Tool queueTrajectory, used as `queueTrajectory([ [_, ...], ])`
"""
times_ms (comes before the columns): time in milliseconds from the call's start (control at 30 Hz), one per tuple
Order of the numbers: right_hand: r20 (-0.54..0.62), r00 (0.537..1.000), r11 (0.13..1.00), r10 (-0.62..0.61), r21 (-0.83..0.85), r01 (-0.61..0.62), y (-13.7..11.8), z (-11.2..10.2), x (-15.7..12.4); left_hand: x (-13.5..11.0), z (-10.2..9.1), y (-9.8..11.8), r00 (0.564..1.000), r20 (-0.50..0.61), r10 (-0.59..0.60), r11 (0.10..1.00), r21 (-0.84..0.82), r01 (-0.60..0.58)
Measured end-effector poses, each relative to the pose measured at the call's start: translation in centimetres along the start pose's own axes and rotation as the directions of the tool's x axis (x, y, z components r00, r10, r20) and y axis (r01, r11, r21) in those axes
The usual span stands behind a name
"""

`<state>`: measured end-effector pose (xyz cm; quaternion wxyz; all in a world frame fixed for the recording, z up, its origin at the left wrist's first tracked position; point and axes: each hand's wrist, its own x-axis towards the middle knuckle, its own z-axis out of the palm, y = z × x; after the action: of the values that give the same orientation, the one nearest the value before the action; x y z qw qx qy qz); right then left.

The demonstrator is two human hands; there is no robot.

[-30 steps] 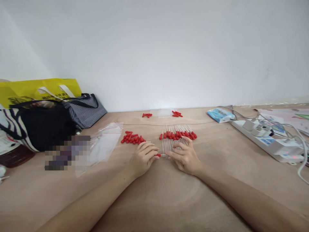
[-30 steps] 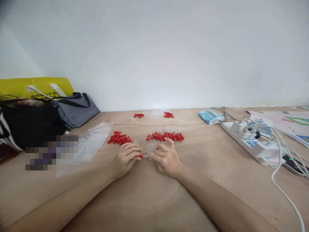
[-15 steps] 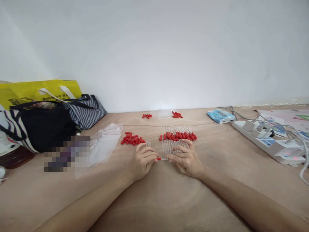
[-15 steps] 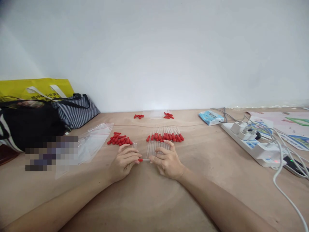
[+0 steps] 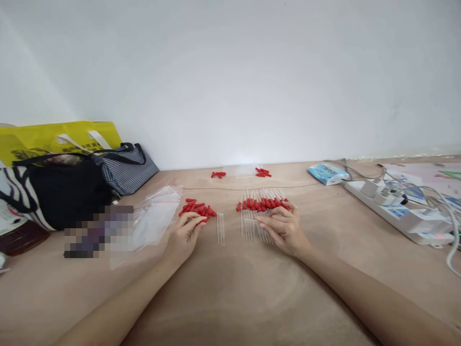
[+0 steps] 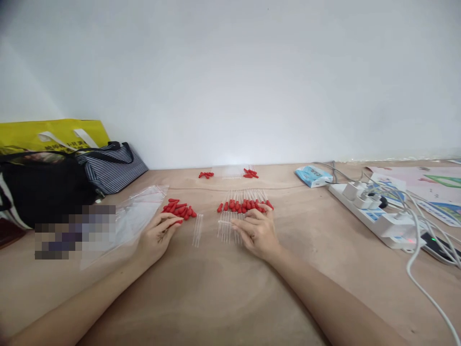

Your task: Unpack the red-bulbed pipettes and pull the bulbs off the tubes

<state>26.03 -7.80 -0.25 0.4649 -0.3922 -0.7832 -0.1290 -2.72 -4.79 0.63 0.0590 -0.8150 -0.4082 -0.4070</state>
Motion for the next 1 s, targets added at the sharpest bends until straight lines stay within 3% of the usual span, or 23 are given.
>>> queueTrajectory([
  [167, -0.021, 1.0, 1.0, -0.014, 0.02, 0.015, -1.0, 0.8, 0.1, -0.1, -0.6, -1.9, 0.983, 0.069, -0.171, 0.983, 0.081, 0.165],
  [300, 0.02, 1.0, 1.0, -0.001, -0.016, 0.001, -0.6, 0.7, 0.0, 0.2, -0.7, -2.8, 0.959, 0.158, -0.236, 0.971, 0.064, 0.229],
  [367, 0.028, 1.0, 1.0, 0.006, -0.025, -0.005, -0.4, 0.6, 0.0, 0.3, -0.8, -3.0, 0.957, 0.146, -0.251, 0.966, 0.103, 0.238],
  [500, -0.009, 1.0, 1.0, -0.018, -0.019, 0.018, -0.5, 0.8, -0.2, 0.4, -1.0, -2.0, 0.974, 0.107, -0.198, 0.976, 0.114, 0.186],
  [633, -0.018, 0.998, 0.997, -0.068, -0.043, 0.067, -1.2, 1.3, -0.1, 0.2, -0.9, 1.0, 0.948, 0.305, -0.087, 0.994, -0.038, 0.103],
  [800, 0.117, 0.988, 0.984, -0.102, -0.131, 0.117, -2.6, 2.3, 0.9, 0.0, -0.2, 3.3, 0.881, 0.455, -0.128, 0.975, -0.106, 0.196],
  [1000, 0.355, 0.935, 0.958, -0.024, -0.258, 0.123, -4.6, 5.0, 2.7, 0.6, 0.6, 3.1, 0.871, 0.468, -0.153, 0.97, -0.097, 0.223],
])
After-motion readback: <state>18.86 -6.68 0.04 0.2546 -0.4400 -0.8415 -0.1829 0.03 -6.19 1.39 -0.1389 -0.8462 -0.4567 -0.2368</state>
